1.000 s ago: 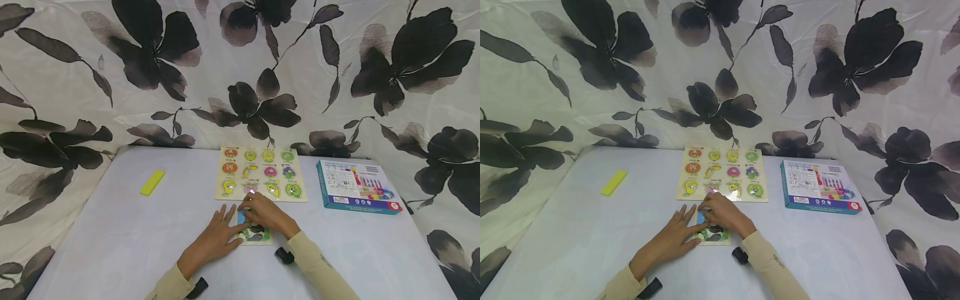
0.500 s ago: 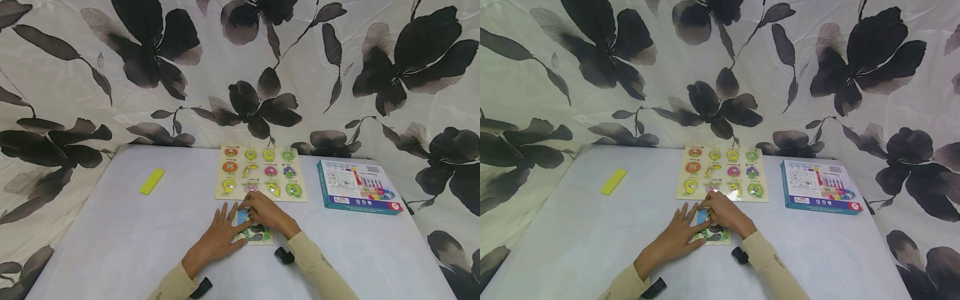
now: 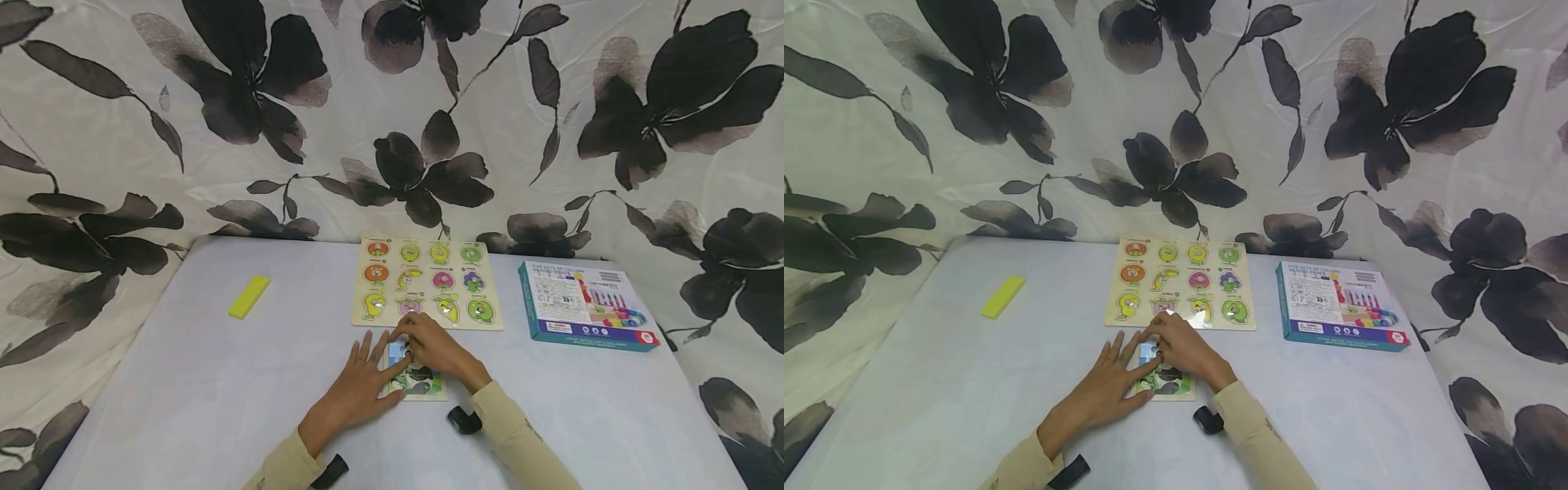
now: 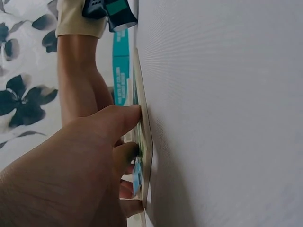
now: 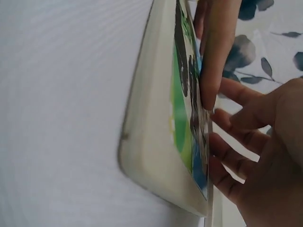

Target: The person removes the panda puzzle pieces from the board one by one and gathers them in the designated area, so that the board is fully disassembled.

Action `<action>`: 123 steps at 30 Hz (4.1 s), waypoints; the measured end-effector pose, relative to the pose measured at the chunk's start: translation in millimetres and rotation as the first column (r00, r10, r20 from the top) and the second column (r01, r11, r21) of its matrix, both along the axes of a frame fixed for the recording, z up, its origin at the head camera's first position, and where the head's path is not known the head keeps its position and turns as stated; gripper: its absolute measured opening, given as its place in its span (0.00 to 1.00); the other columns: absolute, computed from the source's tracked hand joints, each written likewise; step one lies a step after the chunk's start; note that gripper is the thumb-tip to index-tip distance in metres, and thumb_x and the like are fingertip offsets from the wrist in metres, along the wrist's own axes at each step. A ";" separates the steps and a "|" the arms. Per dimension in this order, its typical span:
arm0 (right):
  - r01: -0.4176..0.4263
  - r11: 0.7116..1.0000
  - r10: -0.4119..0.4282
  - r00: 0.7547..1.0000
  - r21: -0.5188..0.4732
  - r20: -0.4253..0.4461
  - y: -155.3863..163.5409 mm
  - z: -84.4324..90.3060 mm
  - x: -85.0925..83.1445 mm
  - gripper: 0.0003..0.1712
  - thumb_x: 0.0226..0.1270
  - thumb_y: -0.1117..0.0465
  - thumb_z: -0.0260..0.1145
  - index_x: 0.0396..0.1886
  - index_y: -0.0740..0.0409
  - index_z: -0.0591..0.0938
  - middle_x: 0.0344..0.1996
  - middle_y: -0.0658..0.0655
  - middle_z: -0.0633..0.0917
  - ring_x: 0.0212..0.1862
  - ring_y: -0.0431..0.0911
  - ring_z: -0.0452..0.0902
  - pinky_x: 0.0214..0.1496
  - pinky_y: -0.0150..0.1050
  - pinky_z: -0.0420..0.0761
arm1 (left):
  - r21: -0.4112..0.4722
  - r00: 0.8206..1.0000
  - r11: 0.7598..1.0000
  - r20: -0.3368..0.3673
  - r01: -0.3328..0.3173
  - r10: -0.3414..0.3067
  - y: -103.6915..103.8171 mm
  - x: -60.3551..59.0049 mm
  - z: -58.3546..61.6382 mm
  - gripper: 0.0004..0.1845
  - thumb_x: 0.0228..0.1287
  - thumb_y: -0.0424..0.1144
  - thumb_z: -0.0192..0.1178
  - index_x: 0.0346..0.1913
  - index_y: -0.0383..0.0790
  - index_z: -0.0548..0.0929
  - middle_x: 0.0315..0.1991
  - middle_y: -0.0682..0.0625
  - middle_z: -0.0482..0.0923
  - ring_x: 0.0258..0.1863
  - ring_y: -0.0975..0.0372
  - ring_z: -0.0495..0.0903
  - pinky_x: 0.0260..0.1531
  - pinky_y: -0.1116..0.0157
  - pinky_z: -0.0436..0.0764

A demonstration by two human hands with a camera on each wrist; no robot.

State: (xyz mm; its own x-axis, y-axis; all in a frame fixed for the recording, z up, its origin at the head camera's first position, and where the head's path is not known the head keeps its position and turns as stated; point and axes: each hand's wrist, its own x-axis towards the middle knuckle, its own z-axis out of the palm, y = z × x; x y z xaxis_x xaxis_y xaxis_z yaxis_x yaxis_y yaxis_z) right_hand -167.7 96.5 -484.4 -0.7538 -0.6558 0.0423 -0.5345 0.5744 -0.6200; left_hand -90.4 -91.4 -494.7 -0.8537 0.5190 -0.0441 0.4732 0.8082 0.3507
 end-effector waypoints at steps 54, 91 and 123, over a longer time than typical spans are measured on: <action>0.304 0.944 -0.277 0.942 -0.128 0.189 80.3 7.7 -3.6 0.10 0.62 0.66 0.67 0.42 0.54 0.87 0.39 0.50 0.85 0.39 0.43 0.76 0.42 0.35 0.78 | 0.021 0.999 0.999 0.035 -0.026 0.026 0.2 -1.7 -5.2 0.29 0.67 0.59 0.51 0.70 0.60 0.67 0.76 0.38 0.43 0.73 0.38 0.38 0.69 0.41 0.45; 0.299 0.952 -0.282 0.940 -0.068 0.190 116.0 -9.5 5.2 0.10 0.63 0.64 0.66 0.44 0.55 0.87 0.40 0.52 0.85 0.40 0.42 0.76 0.46 0.36 0.78 | 0.056 0.999 0.998 0.044 -0.030 0.028 0.3 0.2 -7.7 0.29 0.67 0.58 0.53 0.69 0.60 0.68 0.76 0.37 0.43 0.73 0.38 0.36 0.69 0.40 0.43; 0.026 0.993 -0.023 0.999 -0.113 0.029 22.4 -7.1 -2.8 0.10 0.61 0.61 0.69 0.43 0.54 0.88 0.43 0.46 0.86 0.46 0.41 0.75 0.51 0.40 0.72 | 0.047 0.999 0.999 0.037 0.007 -0.009 0.1 0.6 -4.9 0.27 0.69 0.58 0.49 0.69 0.64 0.66 0.76 0.36 0.40 0.72 0.35 0.34 0.67 0.37 0.42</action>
State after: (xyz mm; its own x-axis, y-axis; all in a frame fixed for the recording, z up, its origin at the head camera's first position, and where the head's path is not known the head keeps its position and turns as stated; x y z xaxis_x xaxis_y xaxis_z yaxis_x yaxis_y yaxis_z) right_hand -170.5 118.9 -491.5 -0.7715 -0.6293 0.0940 -0.5028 0.5123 -0.6962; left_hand -89.8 -91.2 -499.6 -0.8478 0.5278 -0.0513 0.4651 0.7867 0.4060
